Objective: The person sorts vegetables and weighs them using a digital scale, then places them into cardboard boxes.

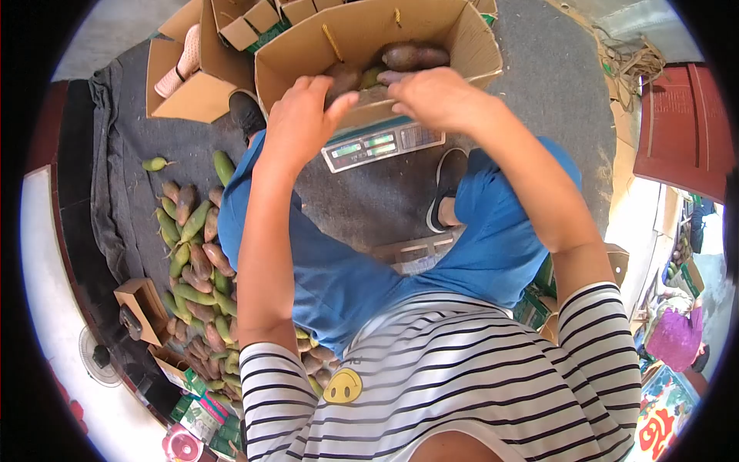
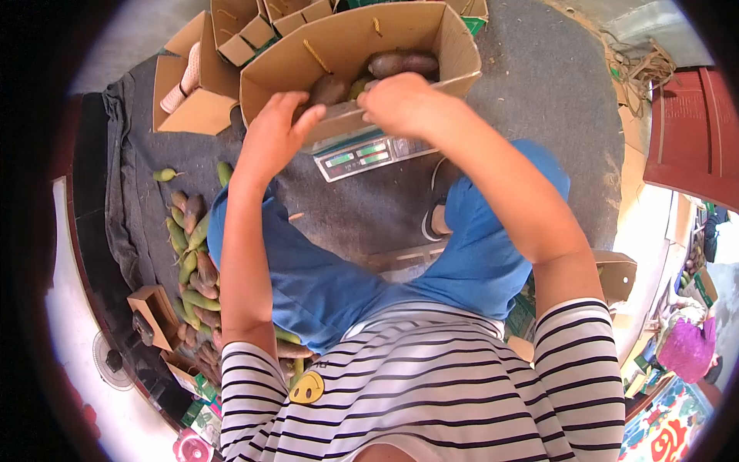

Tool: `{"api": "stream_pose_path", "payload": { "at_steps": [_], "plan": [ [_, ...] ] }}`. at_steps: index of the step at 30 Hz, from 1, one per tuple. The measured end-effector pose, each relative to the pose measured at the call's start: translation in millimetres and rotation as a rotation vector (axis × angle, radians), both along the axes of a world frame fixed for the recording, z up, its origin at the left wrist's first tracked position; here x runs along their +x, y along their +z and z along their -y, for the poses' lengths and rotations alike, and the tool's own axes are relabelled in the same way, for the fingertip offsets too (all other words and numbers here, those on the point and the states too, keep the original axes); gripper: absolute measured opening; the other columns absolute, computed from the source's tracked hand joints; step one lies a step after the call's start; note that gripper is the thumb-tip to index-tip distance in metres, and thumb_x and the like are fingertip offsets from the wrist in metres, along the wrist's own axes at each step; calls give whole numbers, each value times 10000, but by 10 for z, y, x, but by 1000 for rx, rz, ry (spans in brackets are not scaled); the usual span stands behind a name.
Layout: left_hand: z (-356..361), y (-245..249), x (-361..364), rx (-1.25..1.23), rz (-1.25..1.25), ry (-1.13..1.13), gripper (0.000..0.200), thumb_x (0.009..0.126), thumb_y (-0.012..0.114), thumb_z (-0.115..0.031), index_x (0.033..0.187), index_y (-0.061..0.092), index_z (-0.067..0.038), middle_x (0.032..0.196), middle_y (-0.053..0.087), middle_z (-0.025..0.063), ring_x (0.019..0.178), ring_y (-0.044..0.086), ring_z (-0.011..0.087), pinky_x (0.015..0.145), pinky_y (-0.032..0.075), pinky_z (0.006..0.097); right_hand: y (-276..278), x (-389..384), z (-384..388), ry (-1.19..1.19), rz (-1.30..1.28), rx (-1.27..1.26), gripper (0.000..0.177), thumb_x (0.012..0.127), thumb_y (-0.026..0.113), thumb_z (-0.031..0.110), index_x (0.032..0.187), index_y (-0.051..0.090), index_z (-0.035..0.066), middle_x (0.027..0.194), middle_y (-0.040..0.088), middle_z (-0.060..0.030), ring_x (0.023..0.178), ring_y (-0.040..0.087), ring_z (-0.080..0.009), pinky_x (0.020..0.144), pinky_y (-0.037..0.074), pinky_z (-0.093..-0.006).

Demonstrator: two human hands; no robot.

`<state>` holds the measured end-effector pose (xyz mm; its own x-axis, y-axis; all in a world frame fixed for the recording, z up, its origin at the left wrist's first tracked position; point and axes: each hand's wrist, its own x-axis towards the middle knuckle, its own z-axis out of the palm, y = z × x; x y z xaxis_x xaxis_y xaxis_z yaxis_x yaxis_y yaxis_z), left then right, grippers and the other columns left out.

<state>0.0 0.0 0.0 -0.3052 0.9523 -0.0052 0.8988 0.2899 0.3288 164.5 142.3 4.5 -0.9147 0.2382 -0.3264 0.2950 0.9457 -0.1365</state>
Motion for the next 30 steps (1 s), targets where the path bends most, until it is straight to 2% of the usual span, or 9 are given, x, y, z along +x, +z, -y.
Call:
{"api": "stream_pose_path", "payload": {
  "at_steps": [1,2,5,7,8,16,19,26,30],
  "plan": [
    [5,60,6,30,64,11,483,889,566,-444,1102,614,-14,1077,612,212,1018,590,355,856,467,429,46,63,7,-43,-36,-68,346,896,557,326,1138,627,90,1077,645,-146,981,618,-320,818,497,-421],
    [-20,123,14,64,127,22,473,899,561,-426,1114,605,-7,1083,607,213,1020,581,362,858,463,416,-80,145,-71,-34,-320,-79,358,911,509,382,922,622,42,857,657,-165,864,637,-331,747,502,-447],
    [-119,6,-41,83,26,36,461,905,557,-409,1112,602,1,1070,608,216,1011,581,363,850,462,416,108,50,-199,-119,-457,5,365,899,531,395,906,619,41,823,656,-155,799,631,-354,715,502,-457],
    [-63,-44,-35,54,15,14,488,906,540,-441,1120,601,-7,1065,618,202,1018,582,357,860,461,417,226,22,-164,-192,-360,-50,320,870,589,343,976,618,43,921,651,-156,888,627,-335,772,503,-440],
    [-60,-71,-27,67,24,3,498,907,534,-453,1122,600,-9,1062,621,198,1018,582,356,861,461,417,234,20,-135,-190,-402,41,303,891,543,346,929,622,55,844,653,-179,807,632,-351,712,500,-430],
    [-45,-184,4,14,34,-108,544,884,511,-530,1057,630,-28,991,640,189,964,617,344,825,493,436,131,44,-208,-127,-331,26,231,880,548,268,892,605,44,849,641,-187,824,621,-364,712,489,-444],
    [-42,-155,32,-95,54,-195,550,892,522,-510,1125,596,-17,987,625,192,968,600,347,835,476,427,87,11,-220,-94,-289,31,218,873,557,251,896,603,39,855,641,-182,834,619,-361,723,486,-442],
    [-147,-349,81,-156,58,-272,296,839,628,-273,1014,586,-37,915,636,191,914,609,378,786,486,467,145,-100,-311,-68,-454,21,203,863,573,232,966,608,61,914,635,-159,900,609,-341,776,481,-422],
    [-185,-372,93,-116,22,-291,231,828,626,-197,992,567,-46,898,636,191,896,610,382,749,481,488,197,-252,-600,-14,-579,156,278,849,582,226,1084,575,77,1062,598,-165,981,587,-339,825,481,-420]
  ]
}}
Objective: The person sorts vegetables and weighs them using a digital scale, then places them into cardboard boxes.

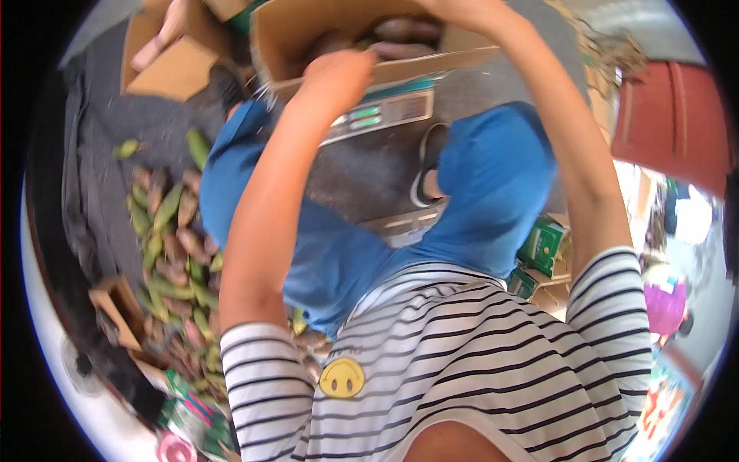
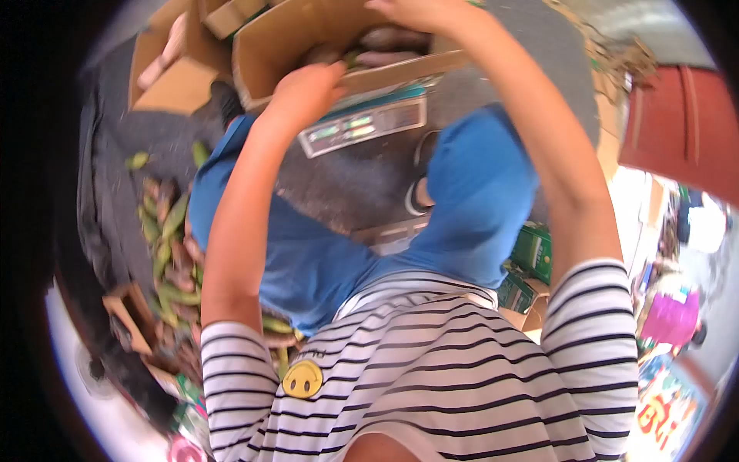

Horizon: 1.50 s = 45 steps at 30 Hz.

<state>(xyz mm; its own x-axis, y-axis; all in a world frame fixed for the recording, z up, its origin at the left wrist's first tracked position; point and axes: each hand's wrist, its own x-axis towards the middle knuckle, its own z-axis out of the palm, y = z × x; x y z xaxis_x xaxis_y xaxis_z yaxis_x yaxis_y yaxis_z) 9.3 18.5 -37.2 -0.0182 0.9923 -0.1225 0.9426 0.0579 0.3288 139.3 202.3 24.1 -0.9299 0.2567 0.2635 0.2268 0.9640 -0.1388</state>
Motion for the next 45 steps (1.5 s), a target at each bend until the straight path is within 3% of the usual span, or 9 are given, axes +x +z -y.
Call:
{"api": "stream_pose_path", "payload": {
  "at_steps": [5,9,12,19,26,33,37,40,45],
  "plan": [
    [-15,73,111,57,-10,-46,172,823,604,-129,958,567,-28,898,633,199,880,610,385,727,483,478,-237,-294,-404,-218,203,130,447,771,699,312,1139,593,82,1182,581,-132,1110,554,-304,910,474,-430],
    [22,189,149,23,-7,-49,157,838,600,-116,942,545,-13,910,623,214,876,599,402,732,474,476,-457,-493,-438,-391,361,-138,422,789,687,348,1147,623,134,1169,624,-77,1110,581,-261,884,479,-431],
    [-13,165,164,-6,-27,-47,158,839,608,-119,931,543,-9,912,621,212,872,599,403,729,476,472,-619,-604,-558,-383,315,-98,310,774,701,349,987,716,125,1053,684,-76,1008,640,-262,797,520,-408],
    [-63,175,265,-9,-90,-61,152,832,622,-130,909,554,-19,897,624,188,852,611,371,703,488,447,-553,-736,-719,-103,563,-44,332,795,686,346,1053,694,137,1040,685,-63,1023,631,-256,795,521,-410],
    [-104,269,513,154,-162,-265,106,788,620,-111,835,555,-42,816,602,128,757,600,309,667,482,413,-452,24,-906,21,326,-52,299,793,659,316,979,686,84,957,677,-135,939,634,-322,762,504,-444],
    [-978,955,1431,252,-359,-745,57,776,597,-107,793,556,-71,768,555,83,783,567,264,709,428,401,-385,2691,-822,-531,53,-249,469,853,573,504,934,671,53,825,637,-178,833,611,-378,739,475,-471],
    [-1618,1015,2239,489,-352,-956,110,760,544,-134,825,588,-57,844,587,95,932,567,261,933,412,407,-418,4214,-247,-978,-93,-315,438,850,606,451,928,677,26,825,641,-193,798,606,-375,717,473,-432],
    [-1683,1182,2797,640,-170,-917,143,792,598,-128,890,612,-25,1122,604,121,1117,533,288,993,387,426,-630,5083,206,-1296,-58,-437,438,840,616,442,954,674,23,847,649,-205,803,617,-371,720,479,-434],
    [-1353,1445,2469,515,-29,-753,221,793,645,-69,1006,621,-12,1159,581,131,1086,542,305,927,419,420,-1678,6155,710,-2080,204,-506,440,847,564,449,1003,690,57,1011,666,-193,958,633,-366,821,501,-451]
  ]
}}
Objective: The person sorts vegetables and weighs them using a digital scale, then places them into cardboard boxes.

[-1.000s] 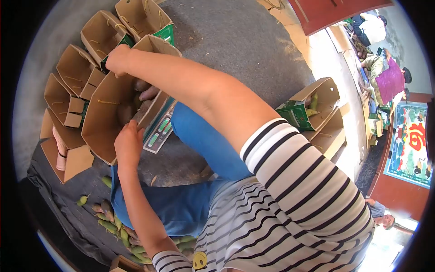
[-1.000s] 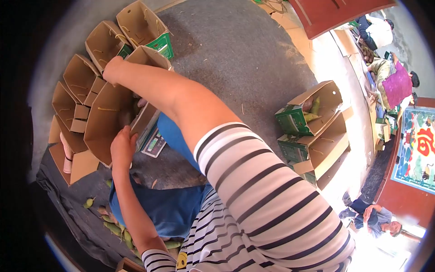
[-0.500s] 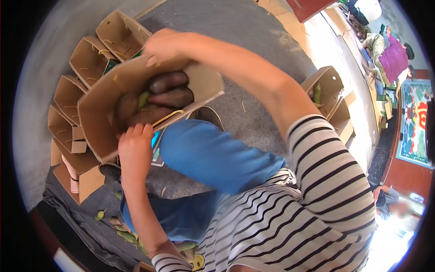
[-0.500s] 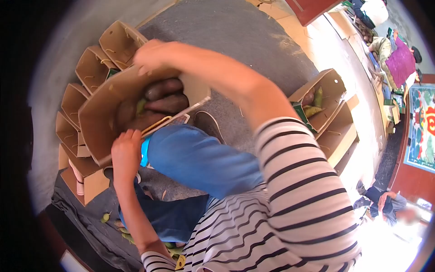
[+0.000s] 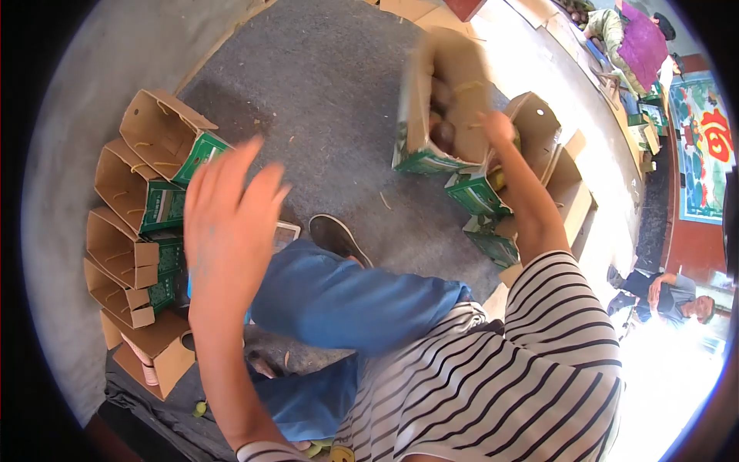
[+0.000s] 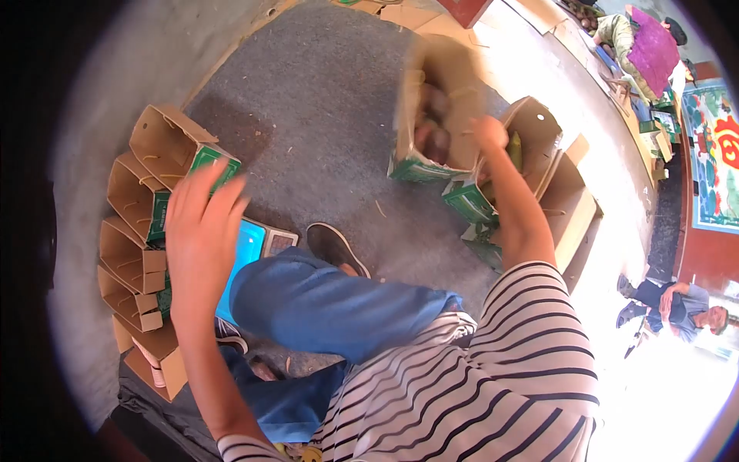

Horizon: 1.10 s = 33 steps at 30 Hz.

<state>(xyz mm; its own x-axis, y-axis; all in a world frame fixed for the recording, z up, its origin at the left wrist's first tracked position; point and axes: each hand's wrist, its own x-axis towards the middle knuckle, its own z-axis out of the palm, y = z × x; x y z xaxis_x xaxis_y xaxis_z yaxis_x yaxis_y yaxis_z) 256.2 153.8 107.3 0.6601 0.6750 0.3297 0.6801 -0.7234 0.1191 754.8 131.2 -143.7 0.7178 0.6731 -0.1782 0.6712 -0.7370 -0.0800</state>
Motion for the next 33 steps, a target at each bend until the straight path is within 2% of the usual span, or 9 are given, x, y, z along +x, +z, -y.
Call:
{"api": "stream_pose_path", "payload": {
  "at_steps": [5,8,12,15,17,21,25,28,33],
  "plan": [
    [588,-469,-1190,-439,71,386,186,851,604,-50,1023,607,19,1160,567,180,1066,545,358,910,433,414,-117,526,224,-184,43,8,450,849,557,420,1015,680,20,1053,656,-212,1019,627,-349,876,496,-440],
    [1028,-686,-1704,-577,136,558,190,867,579,-29,1042,588,44,1149,565,196,1047,551,374,892,439,406,151,527,190,-450,-329,92,386,843,555,331,1026,674,13,1071,652,-211,1042,621,-342,887,496,-425],
    [1334,-1085,-2125,-573,235,644,198,873,564,-11,1063,571,46,1126,569,197,1026,558,367,874,443,399,-86,838,201,-180,64,-55,385,844,557,289,1051,649,-22,1053,658,-221,1011,645,-321,837,521,-443],
    [1400,-1290,-2200,-568,108,706,252,819,615,-36,1059,571,29,1094,576,182,982,567,367,851,450,408,599,129,-101,10,294,-180,507,858,541,218,1287,397,-12,1035,654,-220,949,652,-368,761,536,-462],
    [1441,-1432,-2216,-601,-92,710,289,786,667,-149,1030,591,-14,1043,592,196,955,579,386,796,476,442,772,-248,-329,376,424,166,386,877,499,171,1227,458,13,975,647,-215,926,639,-362,741,526,-459],
    [1453,-1329,-2022,-714,-172,694,336,781,687,-197,1053,587,-26,972,596,174,883,601,364,748,478,447,957,-1919,-1074,961,-21,425,284,898,498,182,1123,622,60,1092,641,-167,1001,612,-332,871,477,-396],
    [1582,-1370,-2031,-714,-191,699,349,779,699,-218,1044,586,-21,967,595,165,895,604,338,748,479,422,702,-3866,-1646,1474,-303,455,224,891,530,128,1089,614,67,1266,539,-113,1059,583,-325,908,481,-398],
    [1629,-1388,-2030,-720,-254,732,345,780,701,-242,1028,589,-29,968,596,141,905,609,304,754,477,401,496,-5029,-1983,1509,-201,254,237,861,504,117,1051,618,36,1341,491,-132,1072,584,-335,915,476,-402],
    [1601,-1312,-2050,-713,-220,746,337,790,693,-246,1034,594,-36,979,603,127,929,604,299,780,469,410,67,-5600,-2391,1423,-136,-2,225,804,509,108,929,636,-28,1240,552,-178,1054,596,-345,885,485,-417]
  ]
}}
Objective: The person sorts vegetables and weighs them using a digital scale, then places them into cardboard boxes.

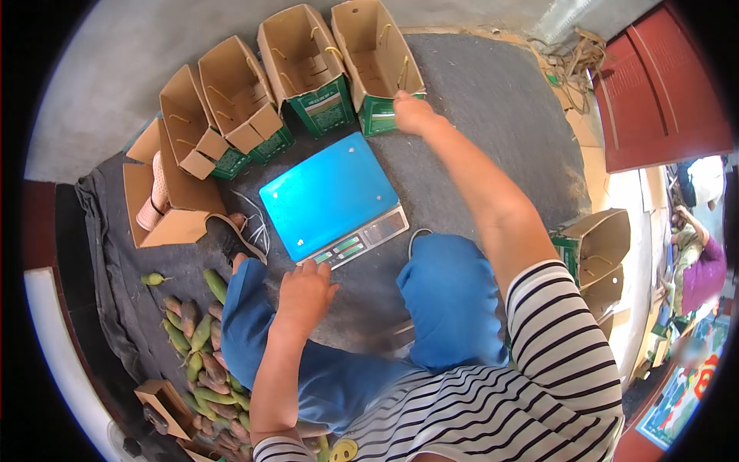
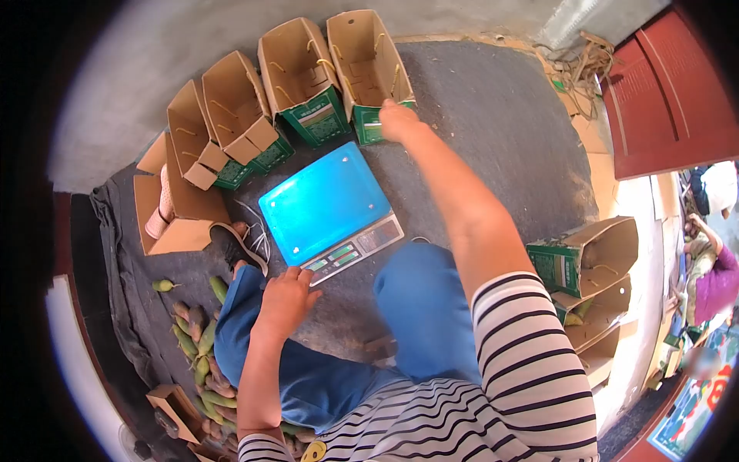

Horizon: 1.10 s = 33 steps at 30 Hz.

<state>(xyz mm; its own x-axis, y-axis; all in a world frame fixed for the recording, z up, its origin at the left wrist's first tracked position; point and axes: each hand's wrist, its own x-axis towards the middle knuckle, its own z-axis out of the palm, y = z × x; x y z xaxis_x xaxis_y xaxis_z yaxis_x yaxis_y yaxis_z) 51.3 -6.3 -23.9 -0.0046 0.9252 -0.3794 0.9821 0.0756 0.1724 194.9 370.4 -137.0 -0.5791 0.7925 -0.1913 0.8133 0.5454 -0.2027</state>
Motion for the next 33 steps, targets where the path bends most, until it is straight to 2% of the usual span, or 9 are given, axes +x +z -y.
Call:
{"api": "stream_pose_path", "payload": {
  "at_steps": [9,12,15,16,19,22,25,26,33],
  "plan": [
    [100,160,-50,64,43,47,296,811,672,-229,1006,579,-28,943,599,146,920,600,312,777,461,422,767,2108,1066,5,-64,31,308,847,546,301,742,554,12,769,577,-176,739,585,-382,667,475,-469],
    [89,168,8,48,32,20,287,817,667,-237,979,566,-23,917,594,154,909,601,321,758,461,426,707,3093,1526,-118,-40,-13,328,855,553,320,754,623,17,772,618,-172,742,598,-377,678,473,-448],
    [90,86,40,56,47,-5,290,818,666,-239,981,567,-21,913,596,157,896,604,326,751,464,429,763,3508,1789,-293,252,-2,438,879,518,378,657,603,10,767,617,-190,765,612,-380,706,482,-477],
    [80,66,44,39,37,-13,296,819,668,-241,989,569,-19,914,597,160,876,610,329,742,466,441,907,3370,1867,-350,421,-5,422,877,536,399,757,637,7,852,647,-197,815,629,-366,739,496,-452],
    [116,-36,15,72,35,3,301,818,671,-246,990,572,-20,931,604,163,873,617,331,739,470,448,1077,2855,1993,-375,251,168,397,879,543,389,894,637,4,927,657,-194,867,633,-362,760,503,-438],
    [126,-59,-13,65,28,24,309,823,666,-255,1000,577,-19,953,610,168,897,621,333,748,473,446,600,2528,1968,-33,-140,331,323,870,570,321,994,617,27,974,655,-184,907,629,-360,769,503,-432],
    [85,-37,-53,-24,46,74,318,830,659,-265,1020,579,-22,974,612,171,920,621,338,764,476,438,191,2317,1766,-132,80,-3,244,854,592,248,1007,623,60,979,658,-164,922,625,-352,779,501,-428],
    [117,-131,-65,25,18,84,285,804,691,-251,995,613,-54,953,615,128,899,628,297,756,475,426,167,2289,1754,-160,-18,20,197,835,611,196,995,631,84,973,659,-154,918,622,-348,775,496,-433],
    [117,-66,-58,138,91,81,305,810,678,-266,1007,599,-47,925,616,140,892,630,312,749,489,433,1394,1697,1668,-35,-376,-91,150,867,589,123,983,607,30,935,648,-169,870,628,-341,736,484,-375]
  ]
}}
